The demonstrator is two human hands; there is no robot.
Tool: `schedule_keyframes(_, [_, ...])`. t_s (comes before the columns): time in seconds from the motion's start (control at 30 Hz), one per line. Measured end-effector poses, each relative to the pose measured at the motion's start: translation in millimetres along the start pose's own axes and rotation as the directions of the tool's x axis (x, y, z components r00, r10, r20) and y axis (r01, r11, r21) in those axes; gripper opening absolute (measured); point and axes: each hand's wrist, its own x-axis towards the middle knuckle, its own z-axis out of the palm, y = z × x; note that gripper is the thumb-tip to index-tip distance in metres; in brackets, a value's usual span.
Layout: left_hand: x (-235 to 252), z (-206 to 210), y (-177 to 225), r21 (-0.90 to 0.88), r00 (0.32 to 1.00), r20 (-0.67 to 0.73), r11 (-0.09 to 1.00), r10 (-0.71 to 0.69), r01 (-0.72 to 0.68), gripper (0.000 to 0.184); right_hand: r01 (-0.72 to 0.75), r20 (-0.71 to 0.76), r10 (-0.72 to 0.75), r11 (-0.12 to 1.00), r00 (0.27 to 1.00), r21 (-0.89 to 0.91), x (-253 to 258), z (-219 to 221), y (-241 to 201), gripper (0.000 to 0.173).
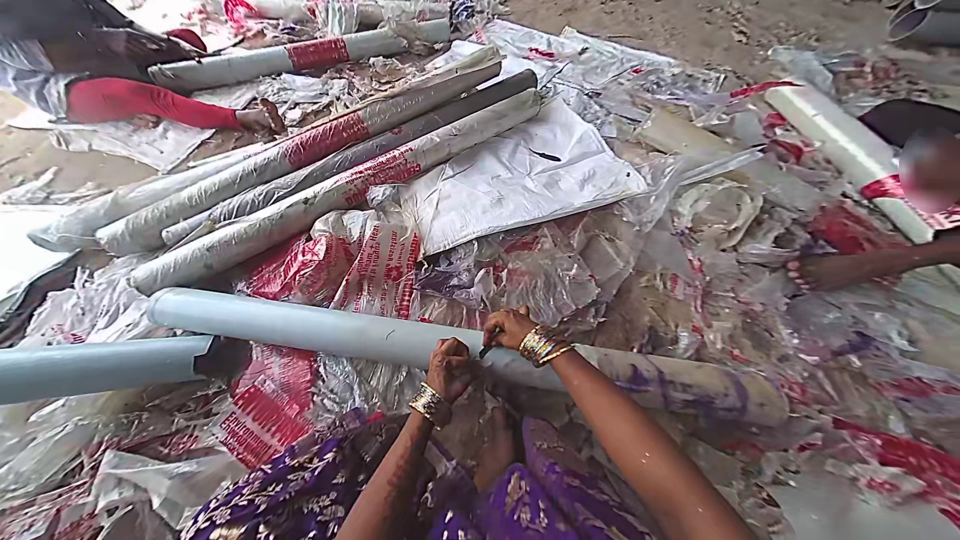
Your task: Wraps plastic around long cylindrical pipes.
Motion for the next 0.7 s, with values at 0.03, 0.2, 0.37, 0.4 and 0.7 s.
schedule_keyframes(0.03, [0, 1, -1, -0.007, 1.000, -0.006, 1.000, 0.003, -0.003, 0.015, 0.015, 0.008, -0.014, 0.999, 1.000, -0.028, 0, 0, 1, 0.018])
schedule_keyframes(0.2, [-2, 0, -8, -0.047, 1.000, 0.011, 0.999, 0.025, -0.025, 0.012, 0.052, 0.006, -0.052, 0.996, 0.999, -0.071, -2, 2, 6, 0.025])
schedule_keyframes(0.37, [0, 0, -6, -0.042, 1.000, 0.022, 0.999, 0.021, -0.020, 0.013, 0.044, -0.018, -0.045, 0.998, 0.999, -0.047, 5, 6, -3, 0.024])
schedule_keyframes(0.4, [-1, -1, -7, -0.040, 0.999, 0.023, 0.999, 0.024, -0.023, 0.013, 0.040, -0.012, -0.041, 0.998, 0.999, -0.050, 6, 7, -1, 0.023])
schedule_keyframes(0.7, [1, -5, -7, -0.050, 0.998, 0.054, 0.998, 0.034, -0.031, 0.013, 0.029, -0.027, -0.029, 0.999, 0.999, 0.026, 3, 8, 8, 0.022])
